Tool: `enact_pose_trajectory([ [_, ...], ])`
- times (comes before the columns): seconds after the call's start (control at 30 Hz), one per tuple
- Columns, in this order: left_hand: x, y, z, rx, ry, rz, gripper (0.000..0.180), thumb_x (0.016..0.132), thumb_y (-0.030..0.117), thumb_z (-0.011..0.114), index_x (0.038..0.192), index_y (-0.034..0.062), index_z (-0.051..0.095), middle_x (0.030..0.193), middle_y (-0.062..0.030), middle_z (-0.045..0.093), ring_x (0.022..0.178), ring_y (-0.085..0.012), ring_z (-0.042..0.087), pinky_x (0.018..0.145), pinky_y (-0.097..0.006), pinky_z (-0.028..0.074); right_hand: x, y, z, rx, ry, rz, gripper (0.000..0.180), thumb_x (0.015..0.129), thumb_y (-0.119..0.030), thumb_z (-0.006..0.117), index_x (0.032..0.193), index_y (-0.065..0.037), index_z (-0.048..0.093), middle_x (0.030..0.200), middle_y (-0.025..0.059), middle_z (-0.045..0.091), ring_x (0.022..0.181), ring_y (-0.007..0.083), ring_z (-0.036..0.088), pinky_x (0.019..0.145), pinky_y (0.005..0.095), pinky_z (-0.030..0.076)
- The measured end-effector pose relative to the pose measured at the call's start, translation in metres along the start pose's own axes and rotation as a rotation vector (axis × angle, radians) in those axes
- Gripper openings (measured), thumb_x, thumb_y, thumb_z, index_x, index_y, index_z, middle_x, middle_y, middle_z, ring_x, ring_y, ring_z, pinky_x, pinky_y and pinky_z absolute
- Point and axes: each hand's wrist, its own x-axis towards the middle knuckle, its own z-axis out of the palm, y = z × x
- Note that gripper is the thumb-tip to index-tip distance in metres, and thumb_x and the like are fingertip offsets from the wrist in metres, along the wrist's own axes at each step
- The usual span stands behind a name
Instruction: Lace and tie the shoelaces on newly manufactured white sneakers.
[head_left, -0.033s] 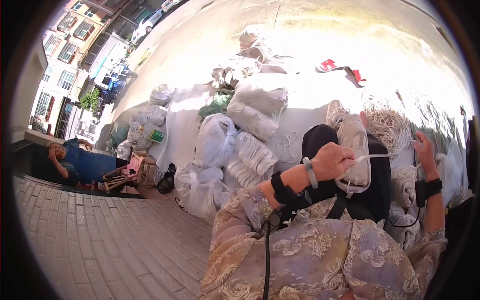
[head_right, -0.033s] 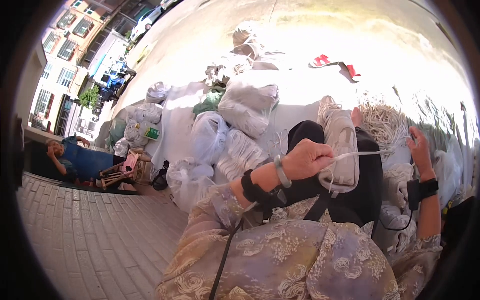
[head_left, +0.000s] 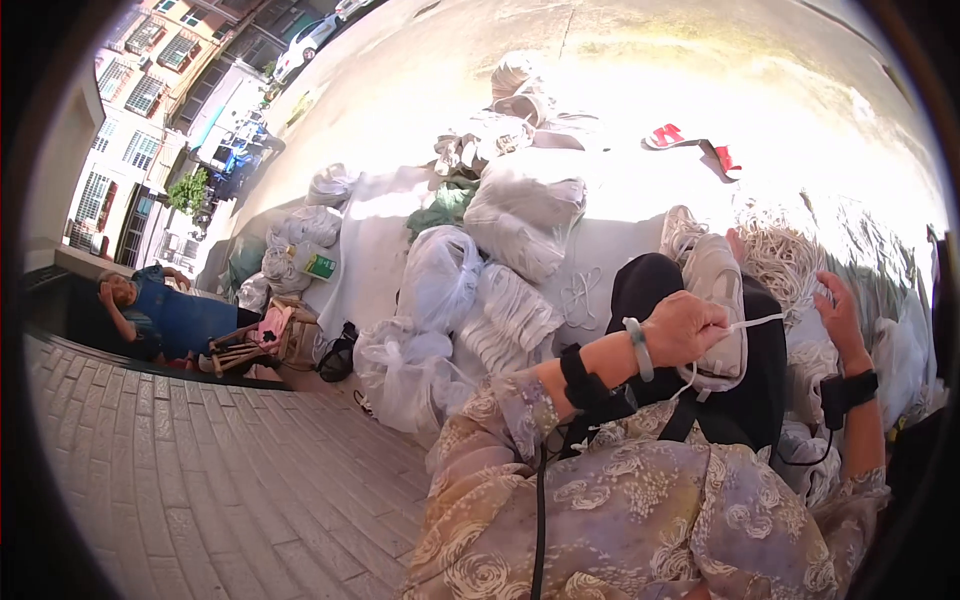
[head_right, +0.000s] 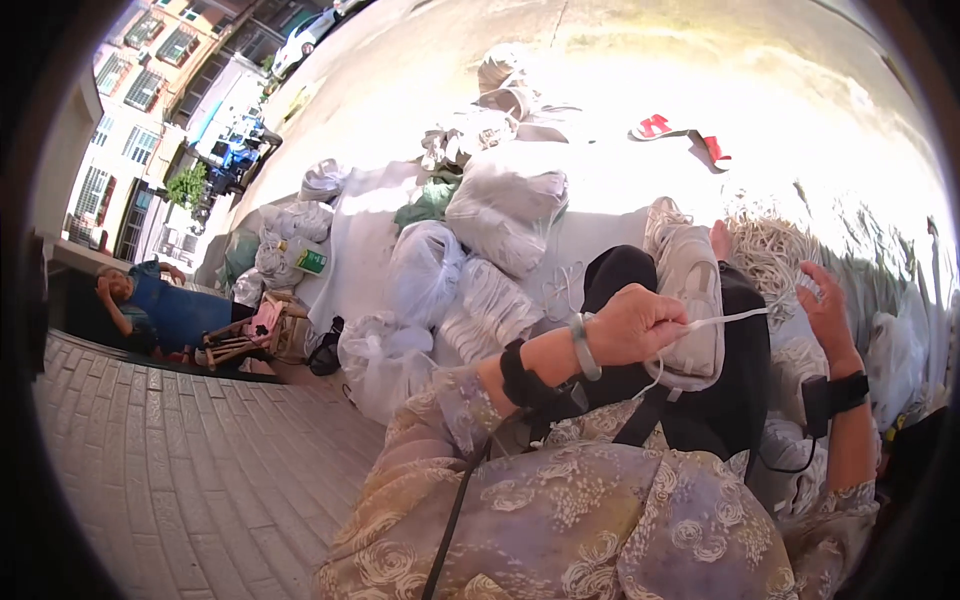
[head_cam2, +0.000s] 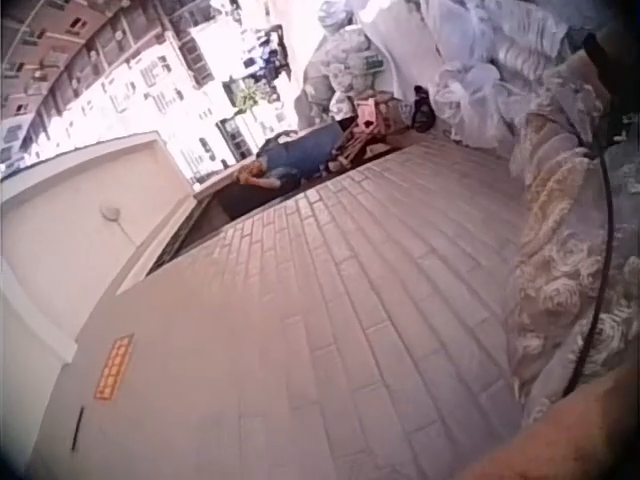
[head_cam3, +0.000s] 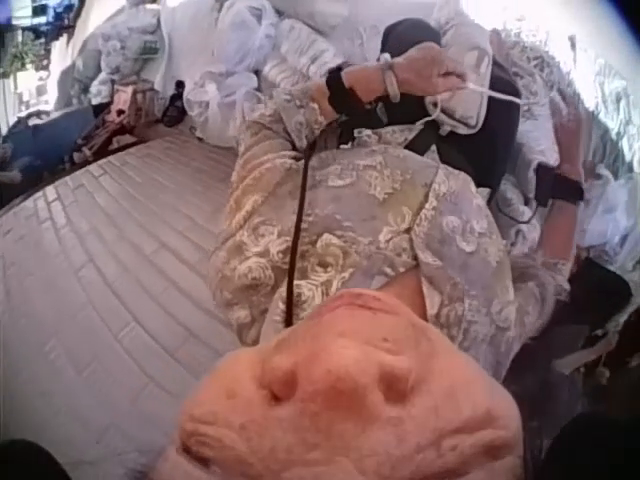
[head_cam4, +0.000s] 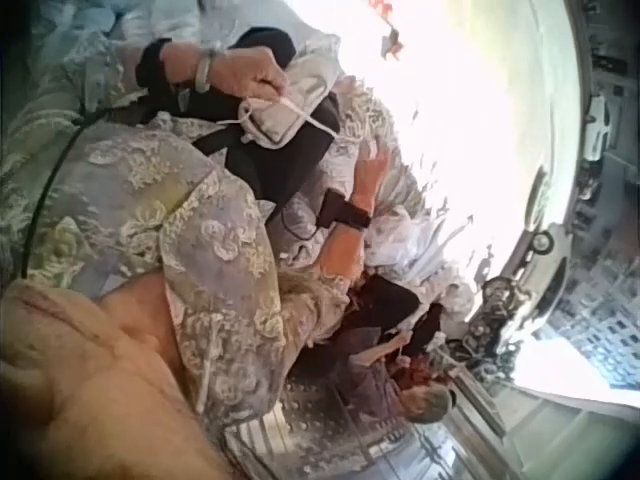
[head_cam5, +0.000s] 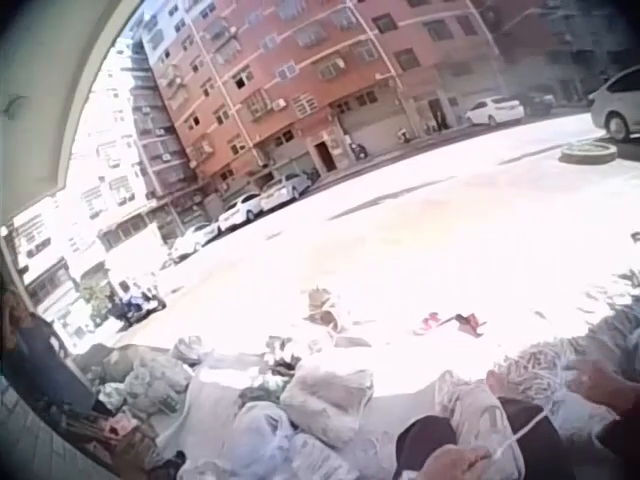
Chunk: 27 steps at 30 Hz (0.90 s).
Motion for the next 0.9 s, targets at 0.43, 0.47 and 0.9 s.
enact_pose_trajectory([
  [0.43, -0.008, -0.023, 0.015, 0.033, 0.058, -0.109, 0.012, 0.071, 0.015, 0.061, 0.067, 0.0039, 0.061, 0.06, -0.0157, 0.057, 0.061, -0.0332, 0.059, 0.058, -0.038, 0.046, -0.038, -0.105, 0.022, 0.418, -0.282, 0.125, 0.018, 0.087, -0.016, 0.053, 0.074, -0.004, 0.054, 0.062, -0.0042, 0.047, 0.056, 0.0031, 0.043, 0.051, 0.0195, 0.036],
  [0.47, -0.012, -0.028, 0.012, 0.039, 0.066, -0.112, 0.012, 0.071, 0.015, 0.061, 0.067, 0.0039, 0.061, 0.06, -0.0157, 0.057, 0.061, -0.0332, 0.059, 0.058, -0.038, 0.046, -0.038, -0.094, 0.019, 0.431, -0.241, 0.203, 0.017, 0.087, -0.016, 0.053, 0.074, -0.005, 0.054, 0.062, -0.0049, 0.046, 0.055, 0.002, 0.042, 0.05, 0.0189, 0.034],
  [0.9, -0.038, -0.047, -0.007, -0.076, -0.001, -0.193, 0.01, 0.07, 0.011, 0.063, 0.069, 0.0011, 0.061, 0.057, -0.0131, 0.056, 0.052, -0.0229, 0.056, 0.053, -0.032, 0.044, -0.029, 0.14, -0.022, -0.128, 0.196, 0.126, 0.021, 0.089, -0.011, 0.051, 0.07, -0.003, 0.047, 0.06, -0.0028, 0.039, 0.057, 0.0069, 0.037, 0.051, 0.0262, 0.032],
])
